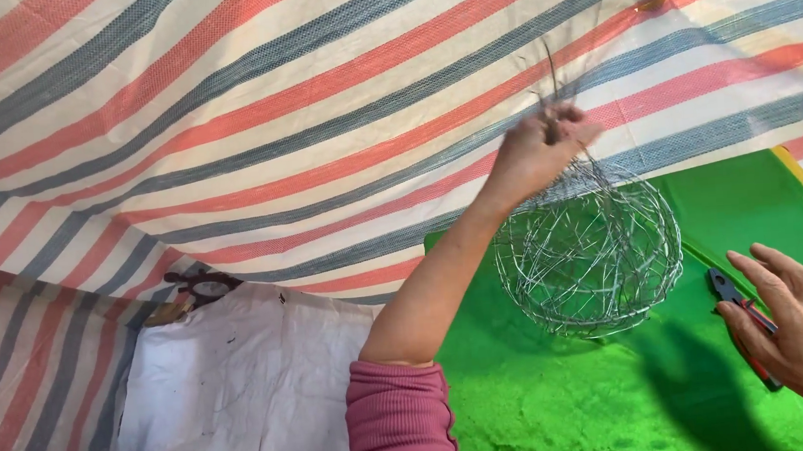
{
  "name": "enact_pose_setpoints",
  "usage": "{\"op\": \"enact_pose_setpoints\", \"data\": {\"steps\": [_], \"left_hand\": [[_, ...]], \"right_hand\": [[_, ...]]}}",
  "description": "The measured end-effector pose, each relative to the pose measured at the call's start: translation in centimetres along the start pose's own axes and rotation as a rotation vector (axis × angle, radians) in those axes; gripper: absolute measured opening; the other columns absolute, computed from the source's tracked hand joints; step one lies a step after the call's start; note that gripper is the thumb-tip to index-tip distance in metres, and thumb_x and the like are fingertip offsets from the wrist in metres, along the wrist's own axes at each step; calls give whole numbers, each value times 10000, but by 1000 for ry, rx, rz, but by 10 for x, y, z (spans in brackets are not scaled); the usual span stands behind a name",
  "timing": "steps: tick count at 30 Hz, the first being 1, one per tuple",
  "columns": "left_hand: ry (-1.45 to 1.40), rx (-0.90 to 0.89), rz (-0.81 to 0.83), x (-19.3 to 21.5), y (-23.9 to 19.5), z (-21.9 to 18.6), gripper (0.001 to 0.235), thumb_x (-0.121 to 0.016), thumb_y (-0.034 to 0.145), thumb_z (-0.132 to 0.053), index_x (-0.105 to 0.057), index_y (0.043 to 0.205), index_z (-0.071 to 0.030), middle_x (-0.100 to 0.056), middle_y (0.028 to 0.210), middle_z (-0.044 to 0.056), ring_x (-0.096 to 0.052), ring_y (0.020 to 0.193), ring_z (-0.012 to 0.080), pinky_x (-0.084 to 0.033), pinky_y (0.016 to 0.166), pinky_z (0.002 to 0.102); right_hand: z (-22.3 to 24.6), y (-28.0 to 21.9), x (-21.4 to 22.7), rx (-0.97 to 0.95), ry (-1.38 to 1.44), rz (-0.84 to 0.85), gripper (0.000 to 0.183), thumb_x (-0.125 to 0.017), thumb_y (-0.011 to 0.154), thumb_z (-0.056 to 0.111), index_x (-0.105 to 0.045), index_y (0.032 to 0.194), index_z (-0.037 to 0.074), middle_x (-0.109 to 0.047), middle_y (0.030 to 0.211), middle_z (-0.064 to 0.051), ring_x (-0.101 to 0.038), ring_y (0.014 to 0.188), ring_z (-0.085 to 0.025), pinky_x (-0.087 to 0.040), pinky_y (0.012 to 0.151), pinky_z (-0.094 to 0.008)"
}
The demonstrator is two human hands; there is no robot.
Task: Manually shaping and assembling a structural wire reinforcement cage by bending and twisting metal wires.
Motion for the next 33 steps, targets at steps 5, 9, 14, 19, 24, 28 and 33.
{"op": "enact_pose_setpoints", "data": {"steps": [5, 9, 14, 19, 24, 28, 33], "left_hand": [[146, -442, -216, -28, 34, 21, 415, -562, 817, -582, -607, 765, -172, -674, 902, 63, -675, 876, 250, -543, 739, 428], [-350, -574, 78, -35, 35, 38, 406, -582, 996, -477, -810, 965, -142, -346, 554, -79, -403, 559, 110, -442, 663, 311], [-431, -578, -42, -31, 58, 36, 444, -469, 1029, -468, -661, 816, -129, -678, 726, 69, -689, 680, 183, -621, 769, 404], [-316, -325, -366, 10, 78, 15, 665, -335, 948, -603, -665, 927, -26, -635, 549, 110, -671, 437, 204, -419, 301, 248], [-132, 32, -143, 39, 108, 2, 647, -513, 725, -659, -709, 793, -45, -739, 836, 126, -684, 816, 266, -515, 1011, 496], [-22, -132, -175, 26, 91, -17, 711, -454, 782, -634, -797, 898, -22, -855, 850, 191, -308, 319, 59, -270, 372, 231], [-136, -501, -294, 15, 99, -32, 622, -428, 941, -553, -759, 911, -27, -709, 542, 97, -798, 527, 227, -434, 292, 213]], "right_hand": [[-8, 1, -8, -1, 7, 32, 777, -612, 857, 387, -478, 1585, 152, -482, 1627, -217, -509, 1446, -376, -623, 899, -622], [-1, 1, -6, 2, 79, 33, 755, -619, 858, 351, -492, 1567, 126, -485, 1605, -245, -524, 1413, -405, -593, 916, -659], [-7, -2, -17, -32, 14, 72, 785, -606, 849, 393, -470, 1585, 157, -460, 1642, -207, -566, 1369, -382, -635, 893, -627], [-20, -22, -21, 0, 20, 19, 811, -601, 856, 386, -464, 1601, 95, -487, 1610, -273, -574, 1343, -443, -541, 1045, -621], [-35, -44, -35, -56, 17, 62, 772, -590, 859, 399, -486, 1581, 148, -514, 1596, -208, -635, 1293, -359, -636, 936, -584], [-54, -55, -52, -86, 55, 74, 775, -581, 858, 417, -467, 1582, 164, -529, 1580, -184, -579, 1380, -322, -612, 990, -580], [-68, -64, -45, -105, 176, 55, 719, -600, 864, 399, -509, 1548, 200, -568, 1520, -131, -596, 1345, -294, -583, 1011, -534]]}}
Point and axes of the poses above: each hand's wrist, its own y-axis towards the middle knuckle, its own x-axis out of the back of the hand, z = x × y, the point moved 4 cm from there along y, towards the middle knuckle
